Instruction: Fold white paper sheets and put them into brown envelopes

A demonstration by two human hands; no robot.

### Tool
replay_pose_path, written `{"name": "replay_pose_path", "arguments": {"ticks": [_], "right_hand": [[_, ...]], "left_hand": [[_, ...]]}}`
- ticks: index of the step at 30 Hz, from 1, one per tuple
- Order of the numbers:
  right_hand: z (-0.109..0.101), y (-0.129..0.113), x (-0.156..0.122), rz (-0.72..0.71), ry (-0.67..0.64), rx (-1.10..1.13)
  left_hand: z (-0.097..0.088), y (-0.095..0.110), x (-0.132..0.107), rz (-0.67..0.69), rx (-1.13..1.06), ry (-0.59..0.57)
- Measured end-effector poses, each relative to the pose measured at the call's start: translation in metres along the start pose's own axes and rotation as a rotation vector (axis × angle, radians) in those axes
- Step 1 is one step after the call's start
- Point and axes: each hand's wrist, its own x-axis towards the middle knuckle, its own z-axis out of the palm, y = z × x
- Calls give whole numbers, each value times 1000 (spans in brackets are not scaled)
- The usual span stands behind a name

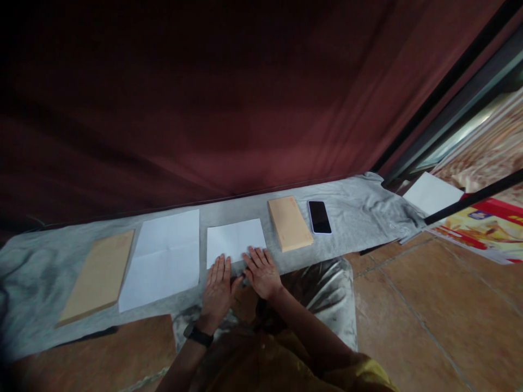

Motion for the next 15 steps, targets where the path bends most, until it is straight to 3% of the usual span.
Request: {"name": "replay_pose_path", "arguments": {"ticks": [15], "right_hand": [[-9, 10, -23, 105, 79, -34]], "left_hand": [[-7, -4, -10, -158, 10, 69]]}}
